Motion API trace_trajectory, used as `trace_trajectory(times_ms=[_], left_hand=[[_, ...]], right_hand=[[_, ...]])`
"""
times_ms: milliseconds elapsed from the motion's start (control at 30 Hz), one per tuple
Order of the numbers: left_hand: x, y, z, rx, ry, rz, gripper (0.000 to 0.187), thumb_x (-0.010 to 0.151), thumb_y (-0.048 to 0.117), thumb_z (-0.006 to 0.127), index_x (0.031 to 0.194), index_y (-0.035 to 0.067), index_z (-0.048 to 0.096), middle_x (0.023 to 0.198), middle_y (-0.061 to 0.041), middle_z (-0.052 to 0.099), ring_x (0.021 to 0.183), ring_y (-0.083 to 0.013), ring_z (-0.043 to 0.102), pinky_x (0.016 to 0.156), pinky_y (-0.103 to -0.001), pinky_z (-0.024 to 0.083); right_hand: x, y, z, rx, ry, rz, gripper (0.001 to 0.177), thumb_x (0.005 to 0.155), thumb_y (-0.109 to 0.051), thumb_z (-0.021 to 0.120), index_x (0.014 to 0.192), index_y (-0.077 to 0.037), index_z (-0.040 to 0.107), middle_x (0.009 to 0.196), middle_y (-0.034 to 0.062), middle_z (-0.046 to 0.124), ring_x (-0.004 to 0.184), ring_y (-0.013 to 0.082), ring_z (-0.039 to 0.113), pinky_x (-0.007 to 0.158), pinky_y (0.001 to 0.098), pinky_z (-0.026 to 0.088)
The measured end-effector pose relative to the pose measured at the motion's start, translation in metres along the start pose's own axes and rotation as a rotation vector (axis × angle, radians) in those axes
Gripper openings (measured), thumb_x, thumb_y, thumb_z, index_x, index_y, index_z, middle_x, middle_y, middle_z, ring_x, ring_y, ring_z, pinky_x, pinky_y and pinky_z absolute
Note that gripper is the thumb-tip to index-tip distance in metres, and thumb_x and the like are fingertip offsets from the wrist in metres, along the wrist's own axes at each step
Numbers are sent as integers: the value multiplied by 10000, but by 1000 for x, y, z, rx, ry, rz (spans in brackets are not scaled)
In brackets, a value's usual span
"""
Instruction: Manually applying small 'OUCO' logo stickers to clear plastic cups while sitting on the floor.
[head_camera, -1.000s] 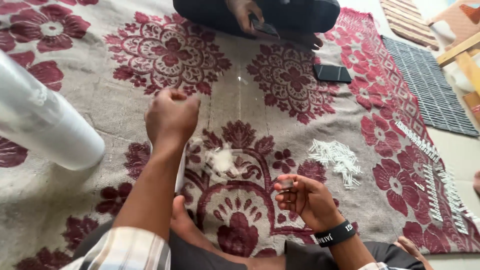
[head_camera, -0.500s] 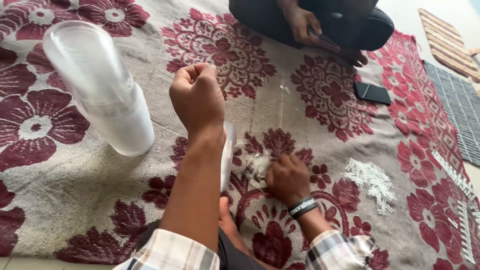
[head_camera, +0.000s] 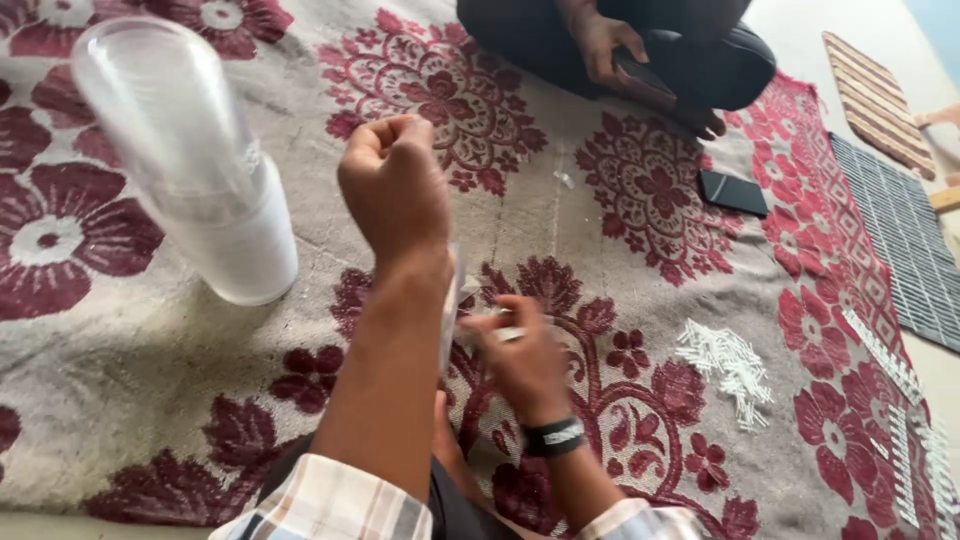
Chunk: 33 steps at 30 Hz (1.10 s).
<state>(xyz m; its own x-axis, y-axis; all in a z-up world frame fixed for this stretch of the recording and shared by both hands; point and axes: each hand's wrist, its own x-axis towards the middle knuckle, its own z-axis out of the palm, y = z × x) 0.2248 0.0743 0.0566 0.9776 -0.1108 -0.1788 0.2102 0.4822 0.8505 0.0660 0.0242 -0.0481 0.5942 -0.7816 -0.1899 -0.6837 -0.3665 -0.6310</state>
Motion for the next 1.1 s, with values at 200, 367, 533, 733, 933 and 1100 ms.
trace_trajectory(times_ms=[200,367,533,733,933,1100], left_hand=[[7,-5,-13,652,-146,117,244,868,254,591,972,87,737,827,-53,731,748,-141,693,720,-308,531],[7,-14,-20,1490,-460,135,344,894,346,618,1100,95,731,1048,-148,720,961,-304,676,865,-473,482],[5,-28,-7,1577,-716,-18,396,907,412,714,1060,48,748,1072,-221,737,963,-310,690,806,-386,510],[-8,-23,-1,1516,-686,-158,234,933,190,626,948,75,830,938,-110,798,749,-195,683,699,-350,478],[-11,-28,-10,1693,-609,44,305,905,160,654,1206,165,705,1008,-110,755,842,-218,678,802,-393,516],[-11,-45,-7,1880,-640,112,410,983,226,596,1391,263,615,1185,-96,735,1089,-265,699,988,-462,508]], right_hand=[[-12,-29,30,111,-69,-30,1093,638,-448,840,1479,-97,237,1185,151,646,907,281,723,703,366,604],[-22,-2,-3,512,-3,-92,891,616,-254,774,1359,-63,322,1165,172,543,934,269,686,703,366,660],[-36,34,-47,758,88,-257,744,646,-164,732,1293,-29,390,1122,163,540,980,253,640,766,341,637],[-54,73,-79,685,213,-309,662,658,-212,735,1209,-2,434,1115,180,555,964,266,694,740,345,697],[-57,114,-123,672,151,-127,705,650,-284,755,1234,-29,452,1071,195,560,911,278,675,671,360,658],[-77,168,-149,724,-94,-137,792,661,-438,816,1251,-30,479,1107,186,588,944,252,693,713,296,658]])
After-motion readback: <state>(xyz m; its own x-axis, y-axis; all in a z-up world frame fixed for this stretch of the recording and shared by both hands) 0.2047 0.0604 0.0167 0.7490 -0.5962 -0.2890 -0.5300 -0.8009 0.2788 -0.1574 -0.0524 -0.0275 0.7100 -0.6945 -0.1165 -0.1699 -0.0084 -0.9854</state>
